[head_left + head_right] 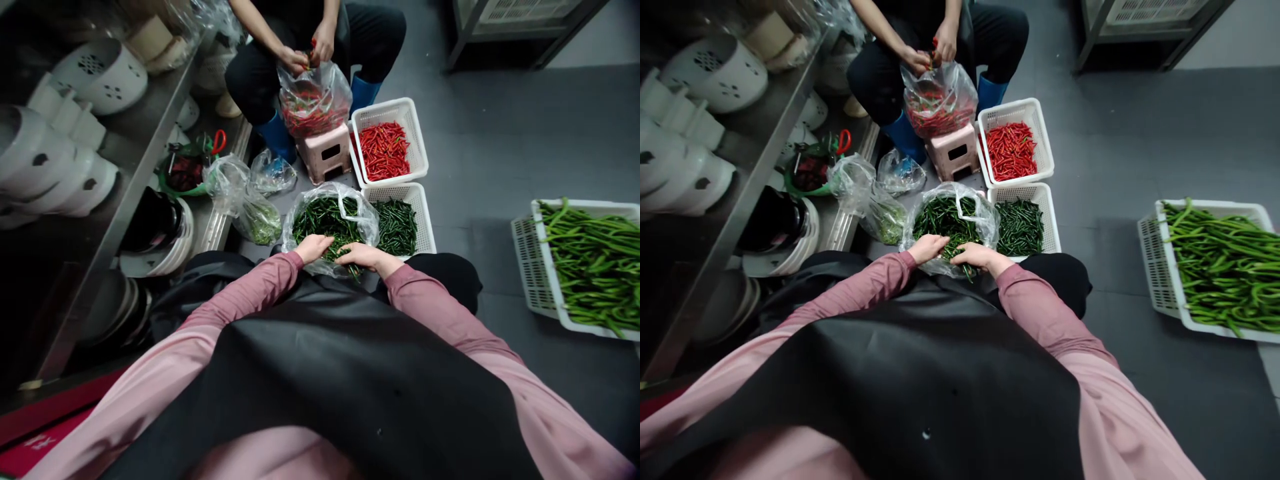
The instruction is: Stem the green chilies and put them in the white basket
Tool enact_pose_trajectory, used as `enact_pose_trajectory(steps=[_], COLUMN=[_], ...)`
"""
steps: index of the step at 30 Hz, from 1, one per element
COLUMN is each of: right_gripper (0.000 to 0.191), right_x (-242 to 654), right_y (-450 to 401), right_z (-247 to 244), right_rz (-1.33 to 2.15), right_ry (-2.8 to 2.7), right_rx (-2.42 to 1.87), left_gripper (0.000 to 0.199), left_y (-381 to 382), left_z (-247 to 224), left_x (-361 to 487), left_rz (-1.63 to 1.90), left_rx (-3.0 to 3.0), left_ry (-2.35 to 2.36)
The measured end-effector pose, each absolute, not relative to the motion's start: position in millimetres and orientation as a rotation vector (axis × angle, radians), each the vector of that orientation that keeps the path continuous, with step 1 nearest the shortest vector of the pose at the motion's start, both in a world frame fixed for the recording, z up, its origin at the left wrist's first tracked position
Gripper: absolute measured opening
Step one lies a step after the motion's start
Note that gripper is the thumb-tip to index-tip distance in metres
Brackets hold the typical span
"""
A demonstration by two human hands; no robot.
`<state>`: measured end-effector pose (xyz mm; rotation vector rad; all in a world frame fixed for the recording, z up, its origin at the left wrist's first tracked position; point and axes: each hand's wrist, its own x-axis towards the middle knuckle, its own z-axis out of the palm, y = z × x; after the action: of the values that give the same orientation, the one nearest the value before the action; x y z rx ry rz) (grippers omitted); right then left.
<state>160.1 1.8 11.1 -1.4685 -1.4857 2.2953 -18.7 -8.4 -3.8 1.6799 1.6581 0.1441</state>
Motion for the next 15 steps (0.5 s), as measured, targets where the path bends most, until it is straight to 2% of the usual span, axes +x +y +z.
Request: enact_pose_trajectory(steps=[5, 8, 15], right_gripper=[0.02, 0.016, 0.013], right_x=[159, 161, 165], right_y=[-5, -3, 1], right_z=[4, 2, -1], right_rz=[2.286, 2.194, 2.042], right_ry=[-1.201, -1.089, -1.1], right_rx=[-1.587, -1.615, -1.587], left_gripper=[0.045, 0.036, 0.045], left_y=[-10, 0, 34], left_z=[-16, -27, -52], left_x=[-5, 1, 5], left_rz=[-0.202, -0.272, -0.26], left_rx=[2.197, 2.139, 1.984], left_ry=[1.767, 1.847, 1.902])
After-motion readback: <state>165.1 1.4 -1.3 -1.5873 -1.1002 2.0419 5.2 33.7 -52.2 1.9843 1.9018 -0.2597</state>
